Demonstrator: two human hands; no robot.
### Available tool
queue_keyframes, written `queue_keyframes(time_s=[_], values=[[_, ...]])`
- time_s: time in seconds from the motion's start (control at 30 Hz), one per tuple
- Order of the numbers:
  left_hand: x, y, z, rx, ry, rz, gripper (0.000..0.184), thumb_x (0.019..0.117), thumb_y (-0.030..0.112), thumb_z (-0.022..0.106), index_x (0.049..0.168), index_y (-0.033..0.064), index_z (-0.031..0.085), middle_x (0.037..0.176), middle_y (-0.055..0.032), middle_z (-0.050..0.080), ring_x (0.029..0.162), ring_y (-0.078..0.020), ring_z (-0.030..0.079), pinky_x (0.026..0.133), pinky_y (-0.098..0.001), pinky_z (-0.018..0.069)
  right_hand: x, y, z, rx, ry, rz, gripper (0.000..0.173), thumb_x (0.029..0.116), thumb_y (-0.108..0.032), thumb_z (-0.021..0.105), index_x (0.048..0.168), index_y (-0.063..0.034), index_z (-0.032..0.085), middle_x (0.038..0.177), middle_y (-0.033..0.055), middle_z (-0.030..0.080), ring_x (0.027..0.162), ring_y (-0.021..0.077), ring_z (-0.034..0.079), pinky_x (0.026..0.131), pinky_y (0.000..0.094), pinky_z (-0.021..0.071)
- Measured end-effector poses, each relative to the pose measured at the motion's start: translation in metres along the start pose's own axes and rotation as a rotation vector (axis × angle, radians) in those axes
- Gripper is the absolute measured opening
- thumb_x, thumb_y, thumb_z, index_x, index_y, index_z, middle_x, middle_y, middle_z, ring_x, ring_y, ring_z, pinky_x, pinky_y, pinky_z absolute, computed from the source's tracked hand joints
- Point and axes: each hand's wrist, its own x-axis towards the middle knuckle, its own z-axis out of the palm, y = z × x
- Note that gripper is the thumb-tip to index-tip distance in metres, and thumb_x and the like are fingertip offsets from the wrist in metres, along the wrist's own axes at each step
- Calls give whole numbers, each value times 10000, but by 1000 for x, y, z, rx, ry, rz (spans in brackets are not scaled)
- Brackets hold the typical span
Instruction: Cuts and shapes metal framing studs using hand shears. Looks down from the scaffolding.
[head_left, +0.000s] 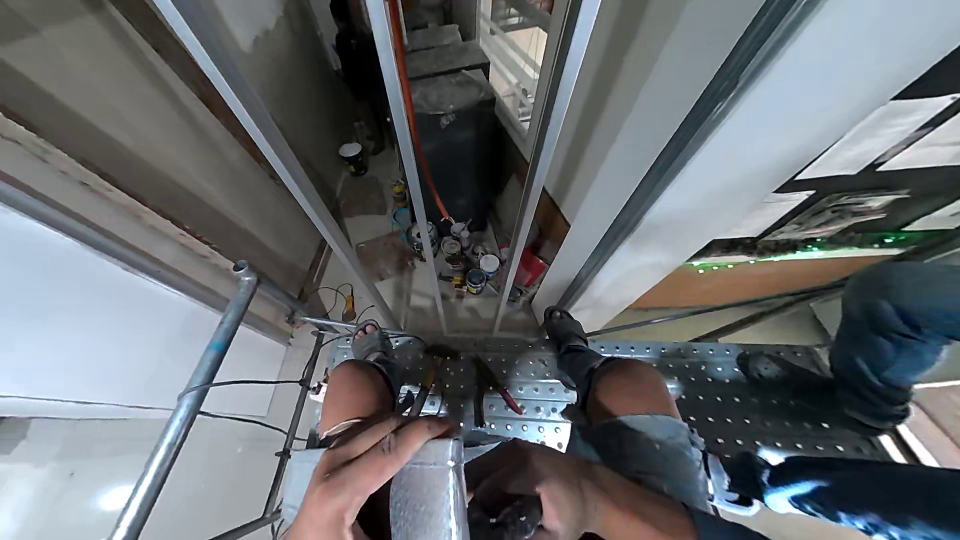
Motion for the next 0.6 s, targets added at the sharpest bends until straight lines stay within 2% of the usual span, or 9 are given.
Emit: queue_keyframes(time_s=[0.07,0.2,0.27,0.33,0.37,0.43,0.5,0.53,0.6], values=[[1,3,-3,-24,-28,-25,877,692,598,859,1364,88,617,1215,-58,698,1104,-115,658,964,-305,570,3,-3,-1,9,-8,30,373,1013,-324,629,961,40,690,980,196,699,935,233,688,833,353,571],[18,11,-6,-77,-122,-69,935,702,563,884,1418,64,548,1266,-110,661,1134,-163,649,992,-367,568,-5,-27,-29,-42,-117,238,396,1028,-355,612,1124,16,713,1182,177,700,1075,225,685,945,382,562],[24,11,-2,-58,-121,-67,929,699,566,891,1418,89,548,1290,-105,640,1151,-157,637,986,-359,572,-13,-33,-37,-45,-145,317,398,1034,-364,596,1146,3,704,1223,158,692,1097,209,682,960,381,562],[27,11,1,-31,-114,-72,914,687,572,896,1407,122,556,1300,-79,637,1181,-135,618,1005,-343,556,-24,-38,-45,-93,-143,429,408,1042,-385,591,1242,-39,676,1276,109,681,1148,169,665,1008,368,547],[28,11,0,-29,-121,-76,909,688,565,900,1402,120,555,1292,-76,644,1182,-138,621,1008,-350,557,-31,-40,-48,-157,-114,497,405,1041,-395,594,1276,-74,672,1301,79,675,1183,150,650,1038,367,535],[29,10,-1,-19,-136,-90,909,698,548,900,1404,92,552,1287,-84,663,1183,-146,633,1011,-367,560,-48,-42,-52,-316,54,598,374,1030,-399,612,1236,-102,710,1325,60,678,1231,139,635,1071,389,527],[27,8,0,-1,-150,-108,903,720,538,893,1415,74,552,1300,-85,665,1195,-140,635,1025,-382,559,-60,-41,-54,-481,300,589,335,1020,-372,633,1145,-78,732,1269,82,694,1165,135,665,1009,370,571],[26,5,2,19,-148,-116,896,721,538,893,1414,78,560,1298,-82,673,1192,-143,643,1021,-393,566,-61,-42,-55,-607,393,585,355,1018,-401,629,1128,-81,737,1263,81,696,1141,128,674,981,360,585],[23,-2,11,86,-144,-124,886,719,571,880,1419,121,575,1293,-55,683,1181,-123,651,998,-389,576,-60,-50,-64,-914,434,597,410,998,-472,613,1140,-113,752,1312,60,688,1185,153,665,989,405,577]])
